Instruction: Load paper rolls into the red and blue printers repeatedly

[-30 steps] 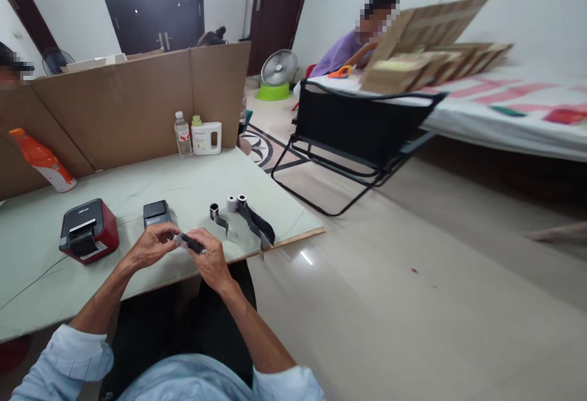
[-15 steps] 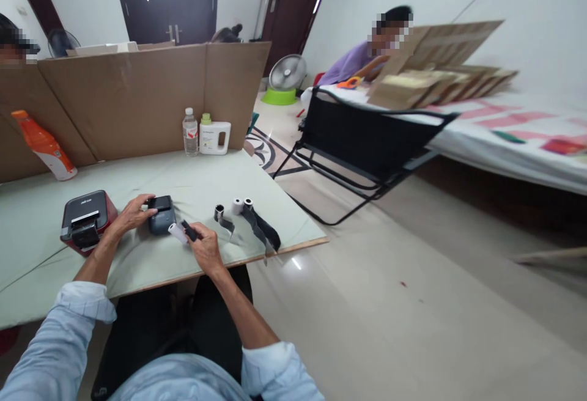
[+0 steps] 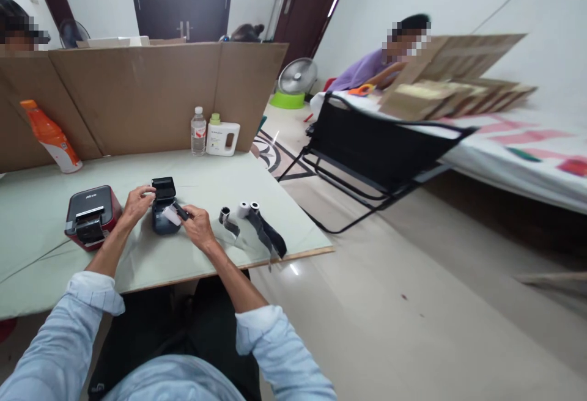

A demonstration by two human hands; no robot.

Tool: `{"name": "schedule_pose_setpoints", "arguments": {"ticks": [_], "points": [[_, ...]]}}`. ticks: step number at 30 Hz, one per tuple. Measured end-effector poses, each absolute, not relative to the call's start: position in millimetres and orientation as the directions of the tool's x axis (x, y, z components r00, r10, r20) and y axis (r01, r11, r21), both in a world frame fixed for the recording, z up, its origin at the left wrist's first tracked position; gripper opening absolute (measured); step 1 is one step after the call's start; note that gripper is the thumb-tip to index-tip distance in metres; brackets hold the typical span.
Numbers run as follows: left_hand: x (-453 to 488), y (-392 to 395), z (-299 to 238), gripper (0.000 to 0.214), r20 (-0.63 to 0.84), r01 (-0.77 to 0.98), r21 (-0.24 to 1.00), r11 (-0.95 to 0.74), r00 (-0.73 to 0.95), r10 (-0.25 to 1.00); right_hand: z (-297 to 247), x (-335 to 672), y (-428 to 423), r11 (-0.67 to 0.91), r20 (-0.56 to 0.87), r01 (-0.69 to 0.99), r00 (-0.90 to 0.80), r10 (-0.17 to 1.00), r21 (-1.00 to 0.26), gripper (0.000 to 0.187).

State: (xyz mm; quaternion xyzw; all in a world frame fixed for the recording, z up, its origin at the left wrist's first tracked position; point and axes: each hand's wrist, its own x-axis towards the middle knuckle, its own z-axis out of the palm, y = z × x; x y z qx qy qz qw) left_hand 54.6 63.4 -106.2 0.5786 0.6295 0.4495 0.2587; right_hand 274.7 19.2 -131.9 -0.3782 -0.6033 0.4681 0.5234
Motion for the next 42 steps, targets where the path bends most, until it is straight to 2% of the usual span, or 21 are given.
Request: {"name": "schedule_pose_setpoints", "arguments": {"ticks": [4,8,12,17,25,32,42], "points": [[46.8,35.4,-105.2,0.034,0.278,0.493,0.829,-0.263,0.045,0.960,-132.2,269.0,38.0,0.286,0.283,-0.017,-0.215,0.935,-0.958,0.027],[47.6,20.5,-93.7,0.037,0.201,0.523,0.801,-0.290,0.222,0.954,-130.8,260.9,53.2,0.320,0.313,-0.011,-0.243,0.918,-0.947,0.022],[49.7,22.9,-87.8,0.038,0.220,0.511,0.810,-0.288,0.190,0.957,-126.7,254.0,66.4,0.389,0.355,0.073,-0.284,0.891,-0.918,0.019],[45.8,28.8,-94.1,0.039,0.252,0.524,0.801,-0.289,0.143,0.957,-119.9,252.1,79.1,0.458,0.370,0.210,-0.355,0.859,-0.864,0.025],[53.5,35.7,-96.5,0.030,0.257,0.762,0.620,-0.187,0.028,0.966,-119.6,248.4,89.1,0.557,0.443,0.357,-0.356,0.823,-0.749,0.016],[63.4,43.7,-92.9,0.035,0.256,0.831,0.509,-0.226,0.105,0.961,-116.9,252.6,90.7,0.576,0.448,0.435,-0.367,0.815,-0.692,0.022],[64.7,50.2,-78.2,0.038,0.145,0.870,0.455,-0.188,0.136,0.980,-99.3,251.6,83.7,0.610,0.404,0.594,-0.458,0.792,-0.524,0.024]]}}
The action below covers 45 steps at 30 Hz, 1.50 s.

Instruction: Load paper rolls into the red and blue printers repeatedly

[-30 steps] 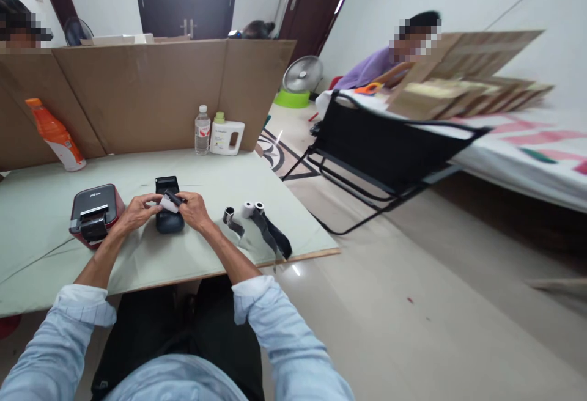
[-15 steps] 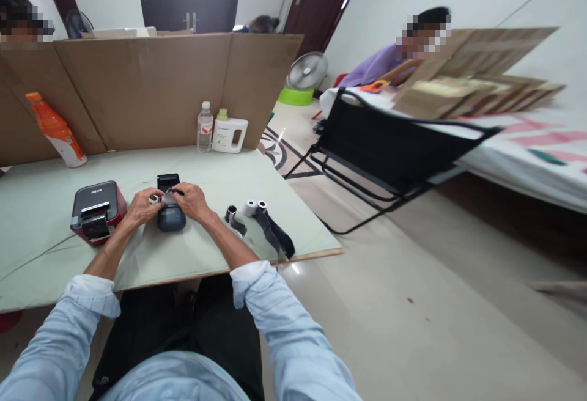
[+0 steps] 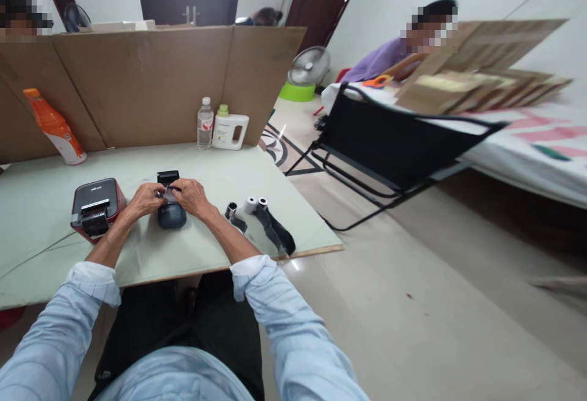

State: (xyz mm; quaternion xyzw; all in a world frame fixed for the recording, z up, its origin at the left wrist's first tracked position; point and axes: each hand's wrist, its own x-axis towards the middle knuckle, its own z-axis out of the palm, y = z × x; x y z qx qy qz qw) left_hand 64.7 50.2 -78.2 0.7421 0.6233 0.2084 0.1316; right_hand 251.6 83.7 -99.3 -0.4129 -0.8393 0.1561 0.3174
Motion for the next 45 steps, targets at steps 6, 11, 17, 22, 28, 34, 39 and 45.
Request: {"name": "schedule_pose_setpoints", "arguments": {"ticks": [6,11,17,22,28,34,39,45], "points": [[62.4,52.0,-77.5,0.030,0.154,0.821,0.529,-0.216,0.157,0.976,-88.9,250.8,79.1,0.621,0.390,0.646,-0.485,0.783,-0.444,0.027],[63.9,51.8,-80.4,0.027,0.121,0.869,0.468,-0.161,0.117,0.986,-85.5,247.4,77.2,0.608,0.336,0.671,-0.507,0.794,-0.423,0.026],[70.9,50.3,-78.9,0.029,0.043,0.936,0.339,-0.094,0.085,0.995,-85.3,246.2,75.8,0.607,0.334,0.665,-0.507,0.794,-0.435,0.028],[72.5,50.2,-79.2,0.029,0.034,0.958,0.278,-0.072,0.065,0.997,-92.8,246.2,71.5,0.646,0.395,0.618,-0.511,0.763,-0.448,0.024],[70.9,59.9,-82.4,0.017,0.007,0.967,0.221,-0.125,0.126,0.992,-108.3,242.2,66.4,0.688,0.409,0.607,-0.554,0.725,-0.397,0.021],[62.8,61.6,-88.5,0.029,0.062,0.930,0.306,-0.203,0.194,0.979,-118.9,240.6,56.7,0.720,0.501,0.620,-0.536,0.680,-0.312,0.022],[50.5,57.8,-94.9,0.043,0.120,0.851,0.432,-0.298,0.274,0.954,-134.5,242.5,40.6,0.745,0.547,0.627,-0.550,0.631,-0.229,0.025],[46.7,72.5,-100.2,0.069,0.339,0.823,0.547,-0.152,-0.051,0.940,-147.7,246.0,26.6,0.755,0.553,0.616,-0.558,0.619,-0.223,0.022]]}}
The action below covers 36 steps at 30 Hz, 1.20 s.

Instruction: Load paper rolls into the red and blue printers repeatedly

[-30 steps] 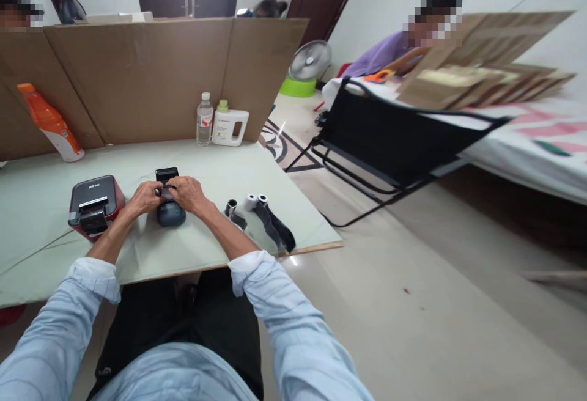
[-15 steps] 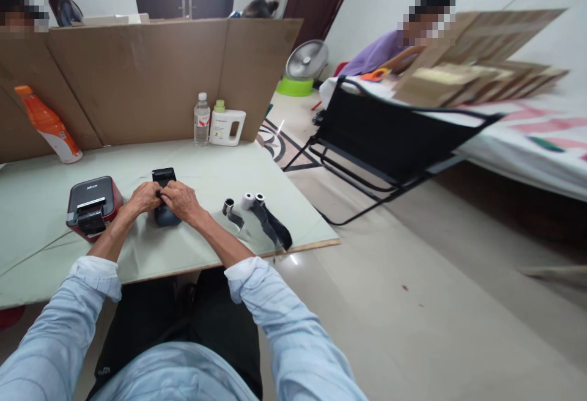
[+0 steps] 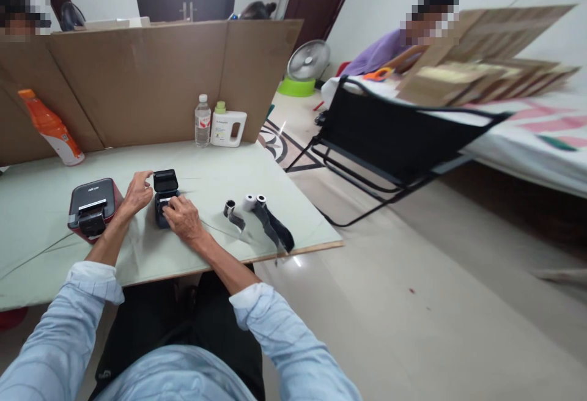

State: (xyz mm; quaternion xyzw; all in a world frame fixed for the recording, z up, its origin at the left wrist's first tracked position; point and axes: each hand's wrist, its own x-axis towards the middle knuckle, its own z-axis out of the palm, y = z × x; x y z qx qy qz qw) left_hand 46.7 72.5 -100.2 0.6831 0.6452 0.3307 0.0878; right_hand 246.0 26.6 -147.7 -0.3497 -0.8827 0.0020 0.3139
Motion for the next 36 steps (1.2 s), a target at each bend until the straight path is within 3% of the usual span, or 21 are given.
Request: {"name": "schedule_pose_setpoints", "arguments": {"ticks": [3,9,15,19,24,26,31,36], "points": [[50.2,81.0,-99.9,0.075,0.306,0.798,0.593,-0.112,-0.095,0.947,-149.1,247.2,21.3,0.755,0.553,0.618,-0.559,0.618,-0.219,0.024],[46.5,64.0,-103.7,0.060,0.386,0.745,0.614,-0.259,0.003,0.922,-155.1,246.7,10.9,0.737,0.559,0.624,-0.525,0.641,-0.259,0.027],[42.9,24.1,-109.3,0.057,0.414,0.735,0.547,-0.400,0.178,0.893,-162.4,245.3,6.1,0.730,0.592,0.628,-0.489,0.641,-0.271,0.030],[38.5,4.1,-115.8,0.050,0.362,0.730,0.543,-0.415,0.242,0.900,-163.7,245.1,4.9,0.727,0.594,0.621,-0.479,0.647,-0.291,0.030],[33.4,-8.8,-121.7,0.062,0.301,0.747,0.530,-0.400,0.275,0.913,-165.0,249.9,2.8,0.747,0.598,0.578,-0.485,0.638,-0.328,0.030],[33.2,-10.9,-123.4,0.071,0.291,0.760,0.515,-0.396,0.280,0.915,-167.2,255.5,5.4,0.744,0.610,0.557,-0.458,0.646,-0.370,0.039],[36.4,-13.4,-130.2,0.086,0.279,0.791,0.490,-0.366,0.255,0.926,-174.3,274.6,22.5,0.668,0.496,0.536,-0.449,0.743,-0.516,0.093],[42.0,-16.7,-134.6,0.087,0.277,0.815,0.482,-0.320,0.205,0.939,-175.2,280.8,29.3,0.654,0.430,0.514,-0.495,0.755,-0.555,0.094]]}}
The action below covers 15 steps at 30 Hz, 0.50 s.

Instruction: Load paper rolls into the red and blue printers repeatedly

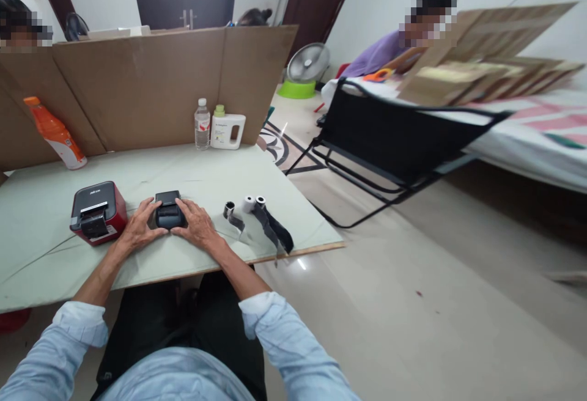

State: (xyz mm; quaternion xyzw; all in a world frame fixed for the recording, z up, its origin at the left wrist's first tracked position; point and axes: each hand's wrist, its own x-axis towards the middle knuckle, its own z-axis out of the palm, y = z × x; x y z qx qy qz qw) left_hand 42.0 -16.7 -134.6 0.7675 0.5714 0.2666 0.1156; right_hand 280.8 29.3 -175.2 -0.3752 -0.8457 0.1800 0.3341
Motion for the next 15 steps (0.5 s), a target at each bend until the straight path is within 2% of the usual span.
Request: {"name": "schedule_pose_setpoints", "arguments": {"ticks": [9,15], "points": [[48.3,-16.4,-129.1,0.080,0.282,0.841,0.435,-0.322,0.212,0.935,-176.6,278.1,26.9,0.639,0.442,0.541,-0.461,0.769,-0.548,0.086],[50.3,-11.7,-124.7,0.092,0.217,0.850,0.443,-0.285,0.207,0.954,-177.1,272.7,27.6,0.616,0.419,0.566,-0.452,0.788,-0.547,0.101]]}}
